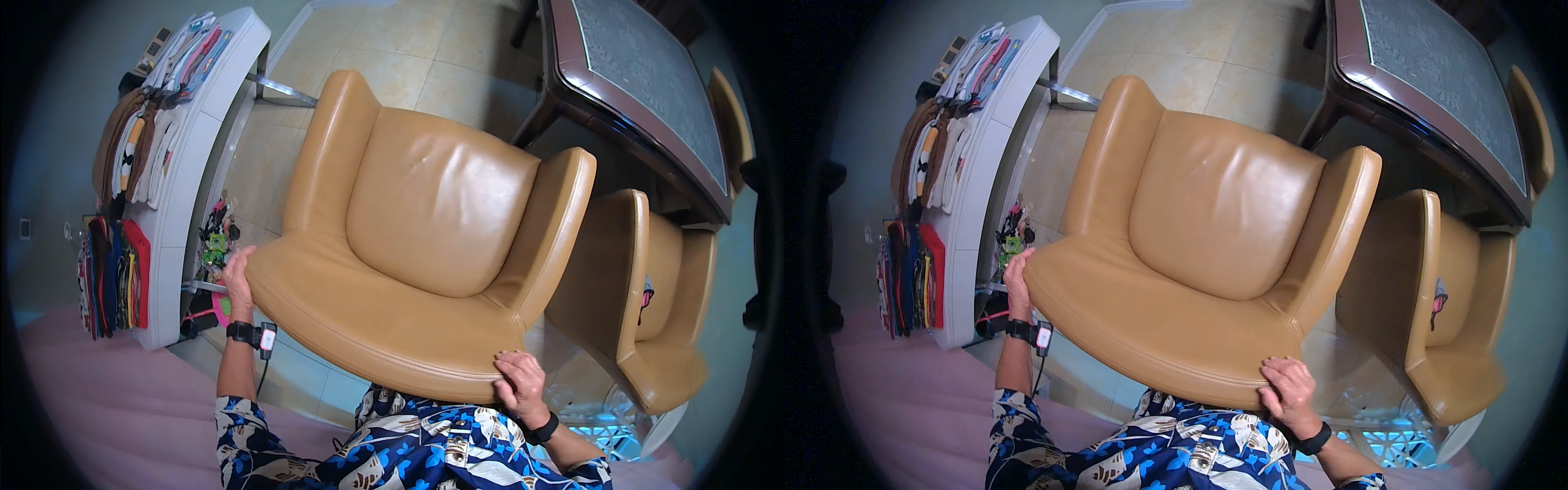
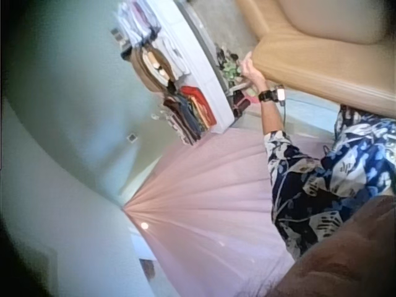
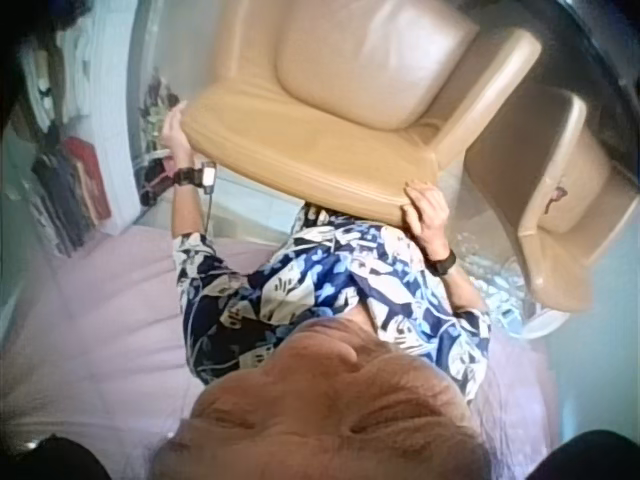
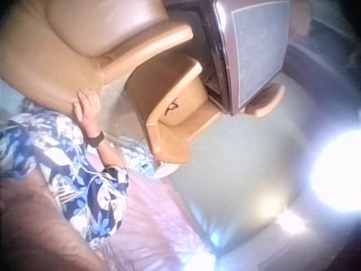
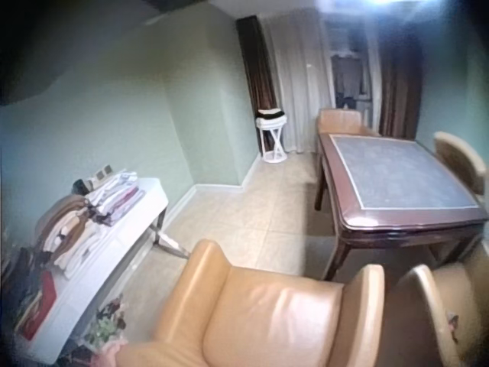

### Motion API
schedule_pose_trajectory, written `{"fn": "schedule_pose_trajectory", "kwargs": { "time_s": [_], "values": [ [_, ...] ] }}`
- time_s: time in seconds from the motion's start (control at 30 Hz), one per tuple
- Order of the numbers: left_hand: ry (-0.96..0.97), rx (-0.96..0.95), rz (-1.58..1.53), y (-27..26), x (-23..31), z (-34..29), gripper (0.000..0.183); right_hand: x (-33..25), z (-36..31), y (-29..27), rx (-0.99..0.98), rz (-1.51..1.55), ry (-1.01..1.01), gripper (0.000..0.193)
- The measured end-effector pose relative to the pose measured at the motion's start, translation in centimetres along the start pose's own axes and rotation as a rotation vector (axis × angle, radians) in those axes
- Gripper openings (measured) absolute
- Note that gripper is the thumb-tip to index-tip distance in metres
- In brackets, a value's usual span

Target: The person moves a tan leather armchair around a dining table, then uses a pink cloth to wipe the table surface and the chair. The person also picks up a folded white cloth from a nearby stool and places it on a white desk.

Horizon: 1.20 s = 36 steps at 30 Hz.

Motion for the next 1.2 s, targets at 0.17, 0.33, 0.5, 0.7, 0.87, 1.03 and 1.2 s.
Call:
{"fn": "schedule_pose_trajectory", "kwargs": {
  "time_s": [0.17,0.33,0.5,0.7,0.87,1.03,1.2],
  "values": [
    [0.039,-0.032,-0.022,1.8,0.5,0.3,0.028,0.4,-2.0,-0.3,0.230,-0.200,0.196,0.020],
    [-0.031,-0.121,-0.245,2.8,-0.9,-1.1,0.031,0.4,-2.9,1.1,0.633,-0.435,0.619,0.012],
    [0.276,-0.456,-0.038,4.2,1.3,-0.3,0.034,0.8,-3.8,1.5,0.889,-0.528,0.778,0.009],
    [0.344,-0.619,0.034,3.9,2.4,0.3,0.035,0.0,-3.5,2.3,0.932,-0.599,0.734,0.007],
    [0.333,-0.594,0.032,3.9,2.5,0.4,0.037,-0.4,-3.4,2.5,0.948,-0.565,0.696,0.009],
    [0.329,-0.601,0.053,3.9,2.5,0.5,0.038,-0.4,-4.0,3.1,0.993,-0.494,0.753,0.012],
    [0.335,-0.678,0.044,3.9,2.3,0.7,0.039,0.1,-4.4,3.3,1.052,-0.588,0.858,0.028]
  ]
}}
Point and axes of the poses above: each hand's wrist, its own z-axis towards the middle knuckle, its own y-axis out of the palm, x = y × z, the point moved 5 cm from there along z, towards the middle knuckle, and after that the axes turned 2 degrees about -y, right-handed, at the moved point
